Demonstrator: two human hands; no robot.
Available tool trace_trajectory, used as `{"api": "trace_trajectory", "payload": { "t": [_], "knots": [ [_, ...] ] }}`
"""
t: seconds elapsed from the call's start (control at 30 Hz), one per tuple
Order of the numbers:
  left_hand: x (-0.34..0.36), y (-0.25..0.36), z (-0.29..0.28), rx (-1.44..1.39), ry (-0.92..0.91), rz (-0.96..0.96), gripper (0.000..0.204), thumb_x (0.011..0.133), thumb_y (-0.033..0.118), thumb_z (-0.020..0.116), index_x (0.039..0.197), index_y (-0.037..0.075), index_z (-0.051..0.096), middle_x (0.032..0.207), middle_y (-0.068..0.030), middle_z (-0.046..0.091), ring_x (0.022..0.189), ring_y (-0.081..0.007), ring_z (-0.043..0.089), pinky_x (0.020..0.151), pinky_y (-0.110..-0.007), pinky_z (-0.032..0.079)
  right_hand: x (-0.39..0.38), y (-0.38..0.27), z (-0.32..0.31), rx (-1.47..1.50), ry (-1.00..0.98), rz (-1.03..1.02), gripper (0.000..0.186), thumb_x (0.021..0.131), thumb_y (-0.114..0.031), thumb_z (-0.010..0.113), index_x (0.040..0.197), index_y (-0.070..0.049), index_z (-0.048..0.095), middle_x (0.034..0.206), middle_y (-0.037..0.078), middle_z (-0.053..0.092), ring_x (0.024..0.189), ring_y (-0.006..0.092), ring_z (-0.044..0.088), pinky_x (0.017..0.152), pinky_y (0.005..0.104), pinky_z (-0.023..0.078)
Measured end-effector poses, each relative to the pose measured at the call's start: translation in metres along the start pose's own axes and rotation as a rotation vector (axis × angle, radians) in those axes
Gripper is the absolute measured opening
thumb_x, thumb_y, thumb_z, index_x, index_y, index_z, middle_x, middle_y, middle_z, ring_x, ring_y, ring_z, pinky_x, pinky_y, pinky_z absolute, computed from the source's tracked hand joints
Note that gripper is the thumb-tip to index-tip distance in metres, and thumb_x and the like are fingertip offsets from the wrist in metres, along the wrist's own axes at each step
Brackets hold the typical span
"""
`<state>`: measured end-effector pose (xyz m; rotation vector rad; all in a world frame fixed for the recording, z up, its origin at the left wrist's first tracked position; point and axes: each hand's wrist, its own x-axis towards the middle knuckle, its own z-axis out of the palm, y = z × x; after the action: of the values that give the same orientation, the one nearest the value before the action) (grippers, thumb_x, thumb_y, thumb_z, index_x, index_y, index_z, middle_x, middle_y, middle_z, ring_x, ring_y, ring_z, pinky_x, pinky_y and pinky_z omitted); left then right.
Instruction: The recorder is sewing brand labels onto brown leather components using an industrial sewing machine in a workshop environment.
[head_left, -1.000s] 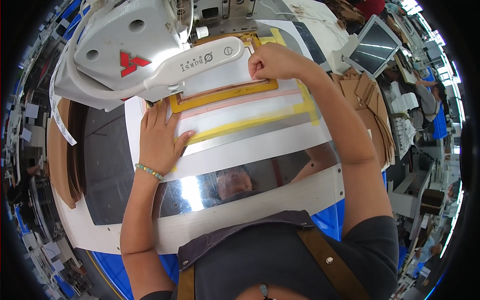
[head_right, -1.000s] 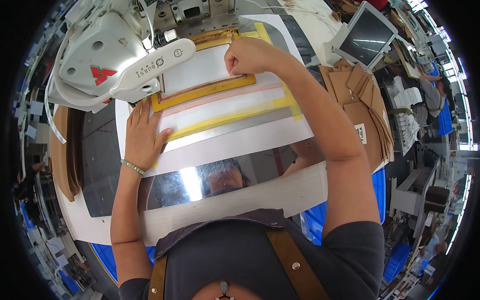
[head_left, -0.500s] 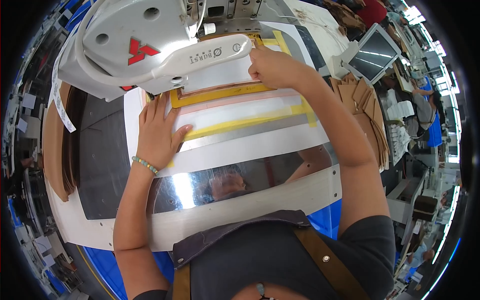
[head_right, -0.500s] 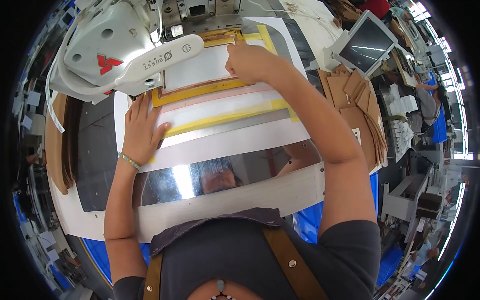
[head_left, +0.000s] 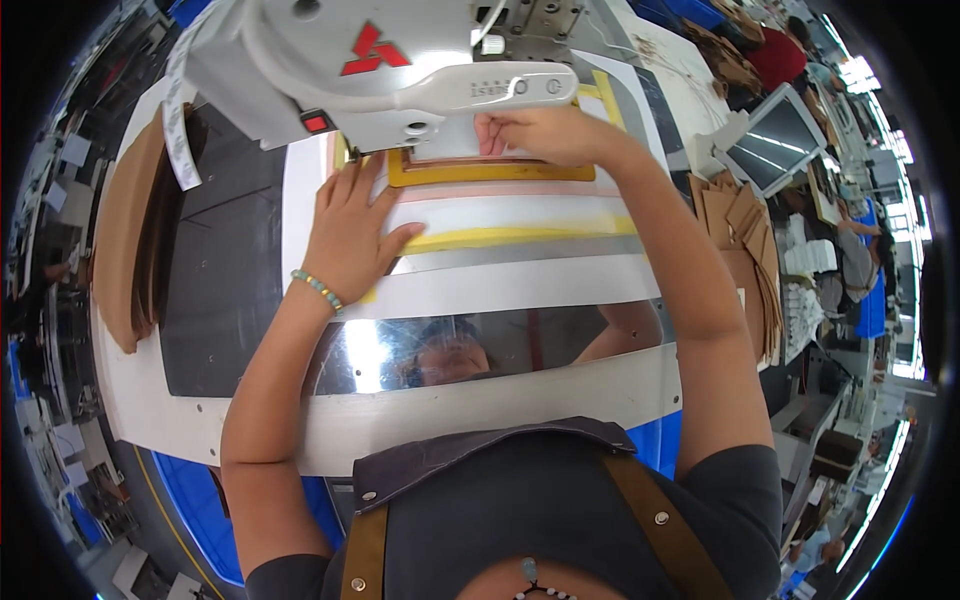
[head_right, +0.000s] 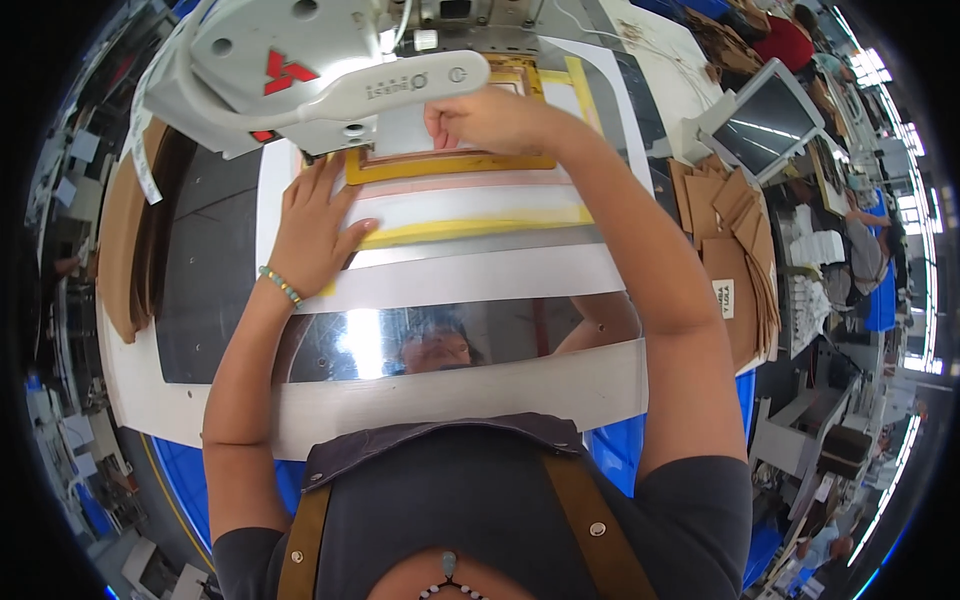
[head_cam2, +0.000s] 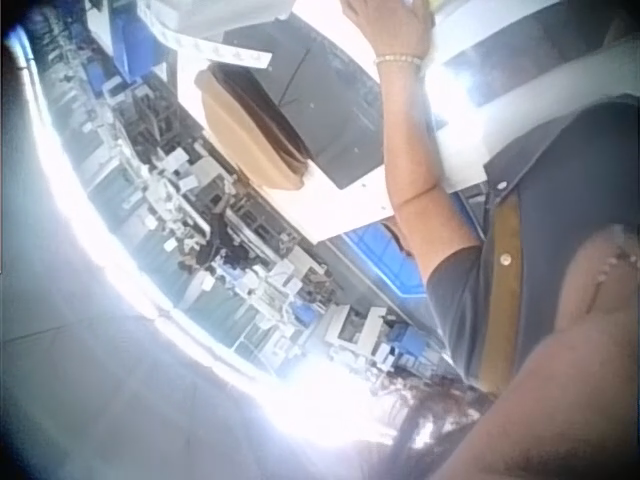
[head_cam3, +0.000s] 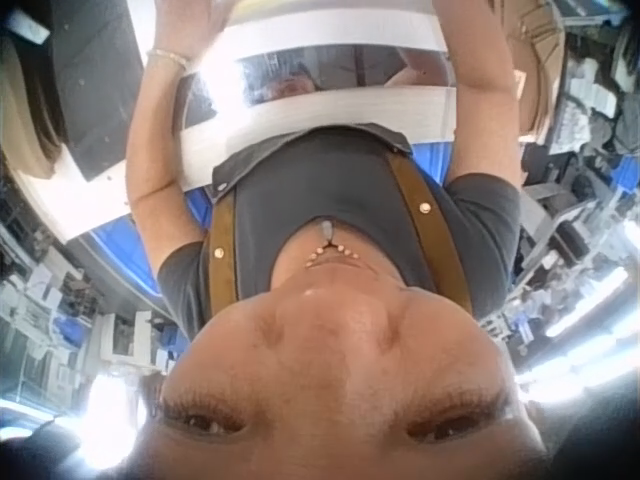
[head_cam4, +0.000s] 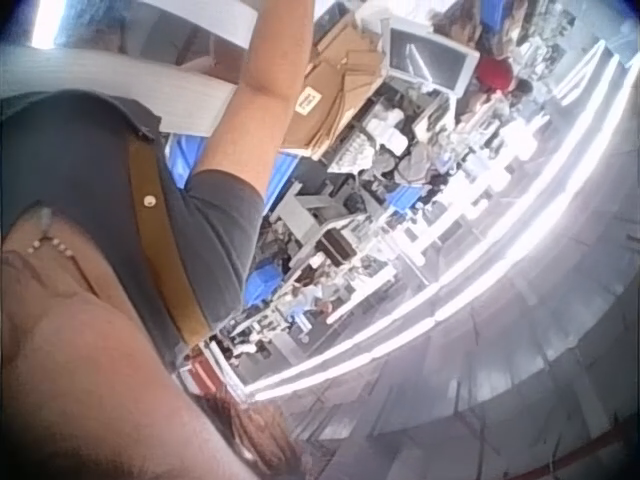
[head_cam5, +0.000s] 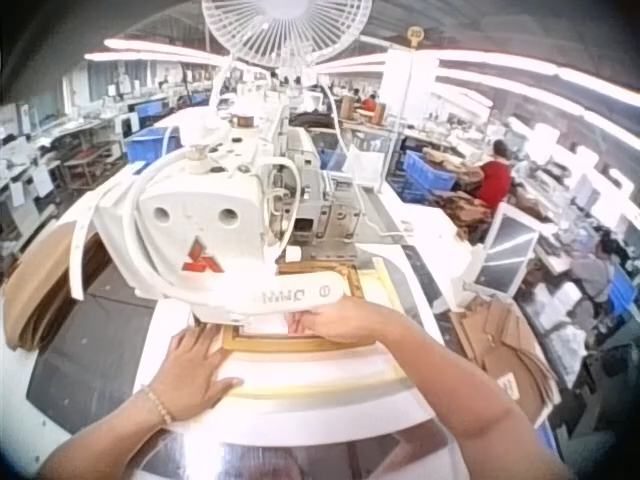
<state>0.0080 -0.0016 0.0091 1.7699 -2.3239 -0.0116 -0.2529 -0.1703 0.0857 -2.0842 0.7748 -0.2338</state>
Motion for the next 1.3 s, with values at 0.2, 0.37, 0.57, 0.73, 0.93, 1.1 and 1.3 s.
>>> {"api": "trace_trajectory", "payload": {
  "t": [0.2, 0.37, 0.57, 0.73, 0.93, 1.1, 1.3],
  "knots": [
    [-0.008, -0.004, 0.0, -0.036, 0.025, -0.001, 0.062, 0.102, 0.048, 0.063, 0.142, 0.002, 0.064, 0.166, -0.0256, 0.039, 0.156, -0.0426, 0.03, 0.126, -0.052, 0.024, 0.039, -0.035, 0.053, -0.126, -0.079, 0.18, 0.03, 0.103, -0.015, 0.057, 0.124, 0.001, 0.072, 0.12, 0.01, 0.077, 0.113, 0.0172, 0.069, 0.1, 0.0323, 0.052],
    [-0.002, -0.001, 0.003, -0.03, 0.071, 0.039, 0.062, 0.103, 0.051, 0.06, 0.142, 0.003, 0.064, 0.166, -0.0268, 0.039, 0.153, -0.0454, 0.035, 0.126, -0.054, 0.027, 0.045, -0.007, 0.062, 0.052, 0.016, 0.155, 0.031, 0.102, -0.013, 0.059, 0.127, 0.001, 0.072, 0.123, 0.012, 0.077, 0.109, 0.0174, 0.071, 0.099, 0.0327, 0.053],
    [-0.013, -0.025, -0.016, -0.03, 0.157, 0.073, 0.062, 0.101, 0.05, 0.063, 0.14, 0.003, 0.064, 0.163, -0.0242, 0.045, 0.151, -0.0419, 0.039, 0.126, -0.052, 0.03, -0.016, 0.035, 0.031, 0.09, 0.407, -0.062, 0.028, 0.099, -0.01, 0.06, 0.123, -0.004, 0.074, 0.1, 0.006, 0.068, 0.089, 0.0125, 0.061, 0.081, 0.0303, 0.05],
    [-0.016, -0.139, -0.084, 0.207, 0.309, -0.353, 0.04, 0.09, 0.019, 0.076, 0.127, 0.004, 0.07, 0.127, -0.0188, 0.072, 0.117, -0.0382, 0.067, 0.101, -0.048, 0.054, -0.063, 0.061, 0.024, 0.076, 0.646, -0.105, 0.019, 0.1, 0.0, 0.055, 0.109, 0.0, 0.072, 0.108, 0.005, 0.069, 0.093, 0.0127, 0.063, 0.086, 0.0284, 0.051],
    [-0.075, -0.297, -0.081, 0.373, 0.315, -0.769, 0.03, 0.095, 0.019, 0.075, 0.122, 0.006, 0.074, 0.119, -0.0188, 0.072, 0.108, -0.0399, 0.071, 0.094, -0.05, 0.057, -0.058, 0.084, 0.016, 0.083, 0.655, -0.121, 0.019, 0.106, 0.001, 0.051, 0.107, 0.0, 0.07, 0.117, 0.006, 0.073, 0.105, 0.0126, 0.064, 0.091, 0.0264, 0.051],
    [-0.085, -0.306, -0.078, 0.271, 0.463, -0.716, 0.021, 0.094, 0.02, 0.077, 0.109, 0.005, 0.077, 0.112, -0.014, 0.073, 0.101, -0.0361, 0.072, 0.089, -0.045, 0.058, -0.061, 0.071, 0.019, -0.015, 0.666, -0.14, 0.02, 0.105, 0.002, 0.05, 0.105, 0.001, 0.07, 0.116, 0.007, 0.072, 0.103, 0.0125, 0.064, 0.089, 0.0264, 0.051],
    [-0.097, -0.328, -0.083, 0.291, 0.546, -0.577, 0.022, 0.092, 0.024, 0.081, 0.103, 0.004, 0.081, 0.098, -0.013, 0.076, 0.089, -0.0304, 0.073, 0.086, -0.039, 0.057, -0.059, 0.063, 0.016, 0.02, 0.651, -0.133, 0.02, 0.104, 0.003, 0.049, 0.104, 0.002, 0.07, 0.115, 0.008, 0.072, 0.103, 0.0126, 0.064, 0.088, 0.0262, 0.051]
  ]
}}
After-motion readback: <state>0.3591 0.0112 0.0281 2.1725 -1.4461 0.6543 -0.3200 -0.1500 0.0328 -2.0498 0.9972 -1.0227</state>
